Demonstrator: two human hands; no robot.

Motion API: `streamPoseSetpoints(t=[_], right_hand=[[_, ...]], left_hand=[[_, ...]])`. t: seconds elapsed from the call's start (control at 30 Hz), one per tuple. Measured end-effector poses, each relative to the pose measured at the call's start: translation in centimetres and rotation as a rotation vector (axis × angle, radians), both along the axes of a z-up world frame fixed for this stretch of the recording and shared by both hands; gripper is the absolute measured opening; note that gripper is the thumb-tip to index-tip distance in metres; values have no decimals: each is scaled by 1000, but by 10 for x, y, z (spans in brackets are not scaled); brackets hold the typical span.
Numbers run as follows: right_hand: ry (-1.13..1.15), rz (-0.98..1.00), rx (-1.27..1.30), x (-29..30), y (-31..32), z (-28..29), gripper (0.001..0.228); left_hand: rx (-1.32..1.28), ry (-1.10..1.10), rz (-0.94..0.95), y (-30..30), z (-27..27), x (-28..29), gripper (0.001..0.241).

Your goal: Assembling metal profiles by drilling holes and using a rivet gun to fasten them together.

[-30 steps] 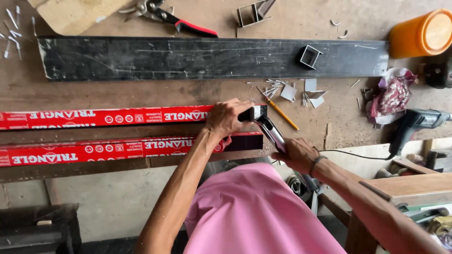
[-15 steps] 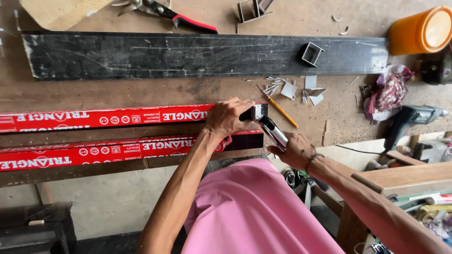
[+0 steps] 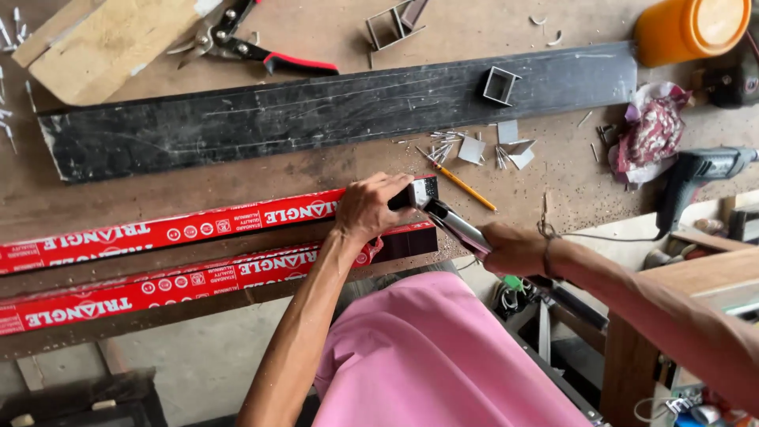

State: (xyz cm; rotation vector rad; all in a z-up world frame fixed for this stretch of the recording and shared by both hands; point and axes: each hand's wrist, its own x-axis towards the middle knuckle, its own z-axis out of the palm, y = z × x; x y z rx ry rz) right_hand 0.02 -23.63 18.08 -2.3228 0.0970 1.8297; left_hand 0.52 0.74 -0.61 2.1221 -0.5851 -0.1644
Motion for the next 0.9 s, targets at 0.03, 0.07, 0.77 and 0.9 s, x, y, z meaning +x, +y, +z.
streamPoseSetpoints(t=[0.03, 0.07, 0.77, 0.9], right_hand=[[-28, 9, 51, -5, -4, -15, 30], [-61, 20, 100, -7, -9, -29, 30], [-723, -305, 570, -69, -49, -39, 23], [-825, -284, 387, -166, -125, -31, 25]], left_hand=[[11, -18, 16, 0, 2, 0, 55], [21, -40, 34, -1, 4, 3, 51], [-161, 149, 68, 4, 64, 17, 70], [-5, 40, 142, -7, 26, 47, 29]])
